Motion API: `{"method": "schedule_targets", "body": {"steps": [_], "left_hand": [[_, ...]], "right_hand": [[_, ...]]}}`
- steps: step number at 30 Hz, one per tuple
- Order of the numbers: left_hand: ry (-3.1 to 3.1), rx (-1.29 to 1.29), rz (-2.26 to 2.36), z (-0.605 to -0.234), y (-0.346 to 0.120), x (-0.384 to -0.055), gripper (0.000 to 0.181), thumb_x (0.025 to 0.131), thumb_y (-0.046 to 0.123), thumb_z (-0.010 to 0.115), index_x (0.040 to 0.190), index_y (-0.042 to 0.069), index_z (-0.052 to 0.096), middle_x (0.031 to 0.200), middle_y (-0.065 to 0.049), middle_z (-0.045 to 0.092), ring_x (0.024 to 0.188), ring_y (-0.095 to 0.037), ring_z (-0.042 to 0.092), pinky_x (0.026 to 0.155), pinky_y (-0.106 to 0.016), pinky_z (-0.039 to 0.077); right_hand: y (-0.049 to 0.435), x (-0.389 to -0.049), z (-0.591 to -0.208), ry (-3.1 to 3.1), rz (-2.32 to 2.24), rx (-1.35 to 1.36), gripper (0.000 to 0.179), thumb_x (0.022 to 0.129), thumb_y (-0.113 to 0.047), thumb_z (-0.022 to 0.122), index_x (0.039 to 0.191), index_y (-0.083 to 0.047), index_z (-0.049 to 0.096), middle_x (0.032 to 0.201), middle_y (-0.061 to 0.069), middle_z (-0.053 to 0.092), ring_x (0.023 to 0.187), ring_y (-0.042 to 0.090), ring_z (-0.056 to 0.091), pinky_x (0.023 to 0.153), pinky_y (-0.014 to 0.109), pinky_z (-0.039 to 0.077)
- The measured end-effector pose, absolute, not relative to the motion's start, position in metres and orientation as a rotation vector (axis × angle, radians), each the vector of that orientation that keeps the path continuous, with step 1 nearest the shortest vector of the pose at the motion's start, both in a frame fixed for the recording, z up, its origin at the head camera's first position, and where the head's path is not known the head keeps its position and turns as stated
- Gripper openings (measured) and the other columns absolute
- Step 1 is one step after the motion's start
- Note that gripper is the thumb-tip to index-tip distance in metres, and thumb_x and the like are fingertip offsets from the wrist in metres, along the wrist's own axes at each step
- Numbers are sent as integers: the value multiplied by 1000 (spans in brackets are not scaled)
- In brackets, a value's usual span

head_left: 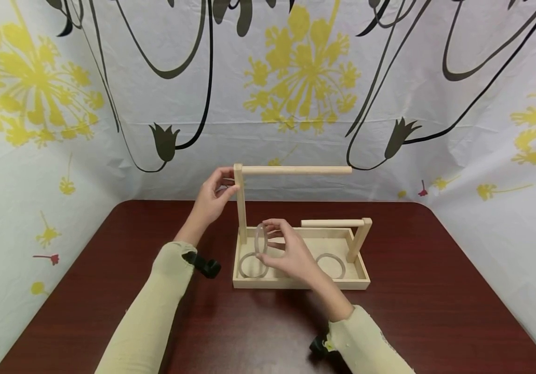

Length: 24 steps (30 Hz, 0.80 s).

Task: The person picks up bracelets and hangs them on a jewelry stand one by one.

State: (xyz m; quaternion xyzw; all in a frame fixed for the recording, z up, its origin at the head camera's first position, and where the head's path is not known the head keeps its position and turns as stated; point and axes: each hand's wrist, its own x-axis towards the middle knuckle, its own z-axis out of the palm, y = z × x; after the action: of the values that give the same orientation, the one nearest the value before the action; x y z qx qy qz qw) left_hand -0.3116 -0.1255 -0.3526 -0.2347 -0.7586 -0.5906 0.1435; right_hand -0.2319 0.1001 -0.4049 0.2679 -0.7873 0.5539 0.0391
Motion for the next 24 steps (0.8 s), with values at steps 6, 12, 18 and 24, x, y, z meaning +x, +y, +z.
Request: {"method": "schedule_targets", "body": {"steps": [6,12,18,24], "left_hand": [[-2191,-674,-1698,-353,-125,-311,37,98,4,60,133,-2,51,125,-24,58,113,-29,58,97,-33,52],[-2183,-680,-1713,-353,-125,-311,36,98,3,60,133,-3,51,125,-24,58,114,-32,58,100,-48,50],[-2176,-684,-1717,-353,-124,-311,36,98,3,60,133,-4,51,125,-25,58,114,-30,58,101,-54,48],[-2188,-687,-1703,-353,-125,-310,37,99,4,59,133,-3,50,126,-24,57,112,-26,58,99,-44,51]], "right_hand": [[102,-230,-399,-2369,1786,826,65,77,-1,82,134,-8,50,129,18,57,120,40,54,97,42,56],[104,-226,-388,-2352,1787,809,67,77,-1,82,134,-11,50,128,14,57,120,37,57,97,36,56],[108,-225,-382,-2324,1776,806,68,77,1,82,136,-11,50,126,17,57,118,32,57,96,33,56],[113,-225,-379,-2301,1788,788,67,78,1,81,136,-11,49,126,19,57,118,32,57,96,33,56]]}}
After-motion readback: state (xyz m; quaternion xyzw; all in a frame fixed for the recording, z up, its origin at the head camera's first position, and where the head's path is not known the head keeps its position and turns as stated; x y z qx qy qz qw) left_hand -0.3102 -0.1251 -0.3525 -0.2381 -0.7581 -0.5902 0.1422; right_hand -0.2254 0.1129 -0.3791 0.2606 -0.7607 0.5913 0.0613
